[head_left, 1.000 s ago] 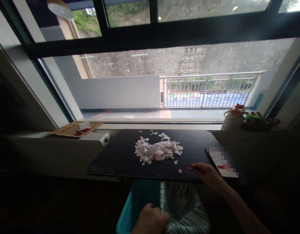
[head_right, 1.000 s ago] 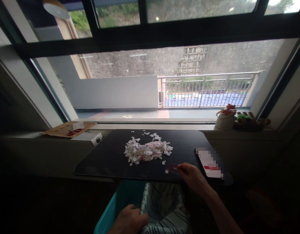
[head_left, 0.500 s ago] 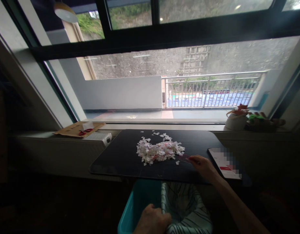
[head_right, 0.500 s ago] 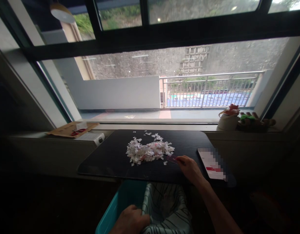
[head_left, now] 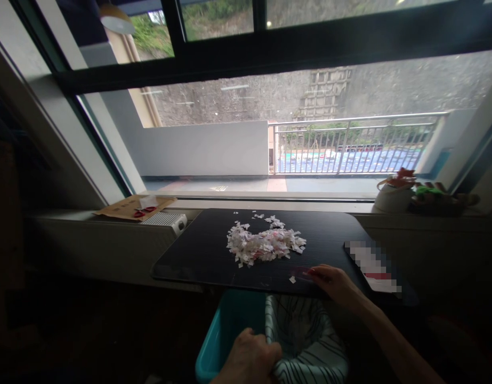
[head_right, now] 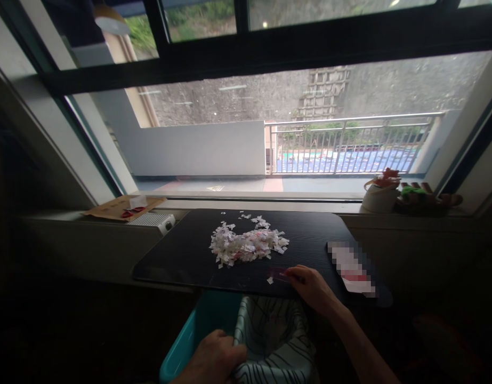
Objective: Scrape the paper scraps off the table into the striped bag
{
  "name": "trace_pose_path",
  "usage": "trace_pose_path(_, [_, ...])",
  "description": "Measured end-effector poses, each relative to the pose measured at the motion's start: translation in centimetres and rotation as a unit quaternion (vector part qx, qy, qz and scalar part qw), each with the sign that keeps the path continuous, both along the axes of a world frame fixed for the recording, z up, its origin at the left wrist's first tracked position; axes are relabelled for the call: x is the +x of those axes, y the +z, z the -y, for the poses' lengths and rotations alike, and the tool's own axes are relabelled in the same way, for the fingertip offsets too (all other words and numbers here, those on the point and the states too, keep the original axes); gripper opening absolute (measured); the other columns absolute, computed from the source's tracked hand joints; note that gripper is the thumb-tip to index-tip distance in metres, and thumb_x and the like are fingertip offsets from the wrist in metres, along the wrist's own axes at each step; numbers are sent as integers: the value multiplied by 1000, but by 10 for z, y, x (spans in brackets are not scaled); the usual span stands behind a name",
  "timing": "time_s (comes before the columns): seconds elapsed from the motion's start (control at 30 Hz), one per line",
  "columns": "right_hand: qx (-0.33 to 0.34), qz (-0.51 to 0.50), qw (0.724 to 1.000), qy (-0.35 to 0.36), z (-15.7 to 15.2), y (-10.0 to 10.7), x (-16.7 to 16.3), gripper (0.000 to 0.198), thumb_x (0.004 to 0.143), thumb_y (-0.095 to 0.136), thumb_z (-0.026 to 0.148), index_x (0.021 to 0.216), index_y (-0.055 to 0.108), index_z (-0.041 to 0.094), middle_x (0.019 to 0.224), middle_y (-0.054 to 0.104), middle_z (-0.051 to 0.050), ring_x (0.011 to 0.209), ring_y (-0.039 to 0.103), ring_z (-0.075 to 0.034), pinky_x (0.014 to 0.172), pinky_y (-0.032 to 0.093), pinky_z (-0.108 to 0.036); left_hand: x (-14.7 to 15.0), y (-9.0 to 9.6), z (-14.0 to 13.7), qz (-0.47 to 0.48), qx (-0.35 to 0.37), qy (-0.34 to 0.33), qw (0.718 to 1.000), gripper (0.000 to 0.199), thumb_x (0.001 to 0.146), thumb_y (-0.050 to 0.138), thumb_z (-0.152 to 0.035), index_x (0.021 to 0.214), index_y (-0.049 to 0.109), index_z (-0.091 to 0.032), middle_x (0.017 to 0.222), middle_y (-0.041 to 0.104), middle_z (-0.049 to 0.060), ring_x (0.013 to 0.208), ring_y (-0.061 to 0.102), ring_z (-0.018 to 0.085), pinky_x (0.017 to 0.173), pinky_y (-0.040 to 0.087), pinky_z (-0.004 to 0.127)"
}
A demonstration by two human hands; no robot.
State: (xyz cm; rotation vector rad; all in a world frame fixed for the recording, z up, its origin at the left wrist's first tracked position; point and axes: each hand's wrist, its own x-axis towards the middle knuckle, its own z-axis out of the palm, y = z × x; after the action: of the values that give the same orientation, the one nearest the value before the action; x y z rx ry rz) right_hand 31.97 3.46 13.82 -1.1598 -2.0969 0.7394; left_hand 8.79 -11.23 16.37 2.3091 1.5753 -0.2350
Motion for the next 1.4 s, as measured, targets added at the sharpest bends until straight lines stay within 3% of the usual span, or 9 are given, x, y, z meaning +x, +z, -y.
trace_pose_path(0.3, [-15, 27, 998, 46, 32, -6, 13, 28, 91, 49, 36, 88, 72, 21, 83, 68, -3, 73, 62, -17, 67, 46, -26, 1, 5, 0, 18, 13, 12, 1000, 12, 75, 59, -27, 82, 66, -19, 85, 71, 7, 77, 66, 23, 75, 44, 32])
trace_pose_path(0.5, [18, 32, 999, 9, 21, -1, 14, 28, 92, 48, 33, 94, 71, 19, 85, 67, -5, 74, 61, -17, 68, 46, -27, 2, 6, 2, 28, -2, 19, 999, 14, 76, 60, -31, 81, 66, -20, 85, 72, 7, 78, 65, 24, 74, 44, 32])
trace_pose_path(0.73, [-9, 41, 998, 41, 30, -4, 14, 26, 91, 49, 32, 94, 72, 21, 87, 68, -4, 74, 62, -17, 67, 46, -27, 2, 6, 4, 22, -1, 25, 999, 15, 75, 62, -31, 82, 67, -20, 84, 71, 7, 78, 65, 23, 75, 44, 32])
trace_pose_path(0.9, [-8, 35, 999, 23, 40, 3, 17, 25, 91, 49, 32, 95, 71, 20, 91, 68, -5, 80, 63, -18, 72, 46, -27, 3, 11, 3, 21, 3, 24, 999, 13, 75, 61, -28, 83, 67, -20, 87, 71, 7, 81, 65, 24, 75, 44, 31])
trace_pose_path(1.03, [-27, 53, 997, 44, 41, 9, 16, 25, 90, 49, 32, 88, 71, 21, 85, 68, -3, 73, 62, -16, 66, 45, -25, 1, 9, 0, 11, -23, 12, 1000, 16, 74, 63, -31, 85, 68, -20, 84, 72, 7, 78, 66, 24, 74, 46, 31])
trace_pose_path(1.23, [21, 20, 999, -26, 11, 4, 0, 30, 89, 47, 37, 97, 70, 19, 85, 70, -5, 70, 62, -17, 65, 46, -27, 2, 3, -1, -19, 3, -10, 1000, 21, 78, 61, -33, 92, 69, -19, 88, 73, 9, 79, 68, 25, 78, 48, 34])
trace_pose_path(1.4, [48, 9, 999, -25, -24, -1, -41, 33, 88, 46, 36, 97, 72, 17, 87, 72, -7, 75, 64, -20, 68, 47, -29, 2, -19, -8, -47, 5, -58, 997, 20, 82, 57, -34, 92, 67, -19, 85, 72, 10, 74, 67, 24, 75, 48, 35])
